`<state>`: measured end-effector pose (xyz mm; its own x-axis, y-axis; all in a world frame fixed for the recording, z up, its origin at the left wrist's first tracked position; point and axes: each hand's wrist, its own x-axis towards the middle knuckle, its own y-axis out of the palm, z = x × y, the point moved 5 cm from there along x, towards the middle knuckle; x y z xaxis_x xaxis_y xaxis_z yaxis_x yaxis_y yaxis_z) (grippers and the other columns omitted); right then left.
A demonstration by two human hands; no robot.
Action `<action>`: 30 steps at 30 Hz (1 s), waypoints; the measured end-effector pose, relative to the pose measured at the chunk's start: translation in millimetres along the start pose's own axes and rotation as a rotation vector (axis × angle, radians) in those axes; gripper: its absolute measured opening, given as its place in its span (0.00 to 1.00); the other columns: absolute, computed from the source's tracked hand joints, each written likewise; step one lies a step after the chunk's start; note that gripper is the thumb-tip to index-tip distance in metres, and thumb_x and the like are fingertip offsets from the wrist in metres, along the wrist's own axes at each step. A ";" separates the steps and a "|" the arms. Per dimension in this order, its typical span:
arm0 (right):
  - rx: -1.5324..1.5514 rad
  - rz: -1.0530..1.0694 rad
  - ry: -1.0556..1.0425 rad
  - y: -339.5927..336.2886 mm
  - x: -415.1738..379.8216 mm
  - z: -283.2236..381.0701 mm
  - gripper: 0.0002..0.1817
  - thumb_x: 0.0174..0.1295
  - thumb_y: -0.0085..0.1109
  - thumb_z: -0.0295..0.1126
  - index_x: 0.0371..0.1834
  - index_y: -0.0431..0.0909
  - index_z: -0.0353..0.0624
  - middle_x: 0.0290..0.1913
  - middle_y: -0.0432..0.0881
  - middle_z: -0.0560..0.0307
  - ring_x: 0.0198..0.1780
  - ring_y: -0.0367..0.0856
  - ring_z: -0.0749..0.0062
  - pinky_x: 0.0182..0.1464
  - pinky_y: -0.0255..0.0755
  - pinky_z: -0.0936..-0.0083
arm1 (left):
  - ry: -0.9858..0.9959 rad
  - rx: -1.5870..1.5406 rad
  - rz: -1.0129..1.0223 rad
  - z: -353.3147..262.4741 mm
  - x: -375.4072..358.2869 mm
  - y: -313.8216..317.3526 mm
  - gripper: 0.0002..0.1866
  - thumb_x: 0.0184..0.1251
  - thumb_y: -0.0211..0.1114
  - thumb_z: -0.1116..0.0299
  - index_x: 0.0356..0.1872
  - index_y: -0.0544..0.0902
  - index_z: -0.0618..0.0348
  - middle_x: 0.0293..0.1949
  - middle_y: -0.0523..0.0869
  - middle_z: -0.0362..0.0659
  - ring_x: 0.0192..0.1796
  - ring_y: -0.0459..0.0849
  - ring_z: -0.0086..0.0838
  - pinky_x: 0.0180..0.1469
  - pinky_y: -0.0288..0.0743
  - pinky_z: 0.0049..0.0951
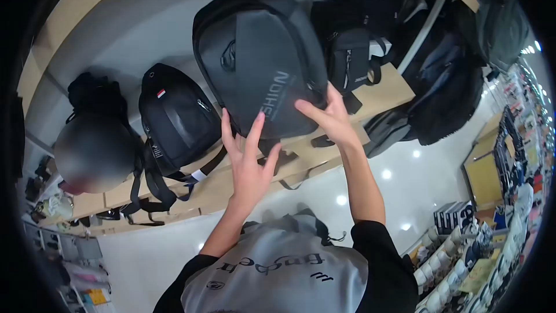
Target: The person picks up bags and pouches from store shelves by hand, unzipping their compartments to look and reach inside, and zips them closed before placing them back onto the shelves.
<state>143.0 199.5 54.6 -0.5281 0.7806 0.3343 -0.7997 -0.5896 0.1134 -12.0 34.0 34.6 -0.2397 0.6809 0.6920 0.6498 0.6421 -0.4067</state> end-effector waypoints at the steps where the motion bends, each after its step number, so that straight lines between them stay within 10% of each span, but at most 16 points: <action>1: 0.016 0.008 0.024 5.2 6.3 -15.3 0.34 0.70 0.76 0.25 0.77 0.73 0.36 0.68 0.84 0.53 0.70 0.81 0.70 0.72 0.77 0.68 | -0.050 0.041 -0.030 8.6 -6.0 1.7 0.42 0.68 0.77 0.78 0.83 0.73 0.45 0.88 0.42 0.65 0.88 0.52 0.63 0.81 0.68 0.56; 8: -0.041 0.105 0.177 -6.2 48.5 -72.9 0.30 0.79 0.68 0.36 0.78 0.71 0.34 0.68 0.82 0.53 0.69 0.80 0.70 0.72 0.75 0.67 | -0.158 0.382 -0.137 22.0 15.9 44.3 0.38 0.68 0.72 0.80 0.80 0.79 0.40 0.86 0.53 0.64 0.85 0.56 0.71 0.82 0.61 0.63; 18: -0.573 -0.058 -0.045 -12.1 19.9 -68.6 0.46 0.72 0.73 0.40 0.86 0.59 0.30 0.76 0.70 0.31 0.75 0.75 0.39 0.76 0.71 0.57 | -0.174 0.480 -0.210 27.5 32.9 60.2 0.31 0.72 0.74 0.76 0.75 0.83 0.44 0.82 0.63 0.58 0.82 0.62 0.63 0.81 0.61 0.58; 30: -0.346 -0.151 0.060 -2.8 -18.7 -42.6 0.42 0.72 0.73 0.25 0.86 0.61 0.40 0.79 0.64 0.43 0.73 0.79 0.54 0.69 0.83 0.62 | -0.145 0.406 -0.244 19.0 -13.2 59.8 0.29 0.69 0.73 0.76 0.71 0.85 0.50 0.82 0.64 0.62 0.84 0.61 0.69 0.81 0.62 0.61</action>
<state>142.9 195.4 8.2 -0.4048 0.8699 0.2819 -0.9134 -0.3704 -0.1686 16.4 70.2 -10.2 -0.4668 0.5168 0.7176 0.2352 0.8548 -0.4626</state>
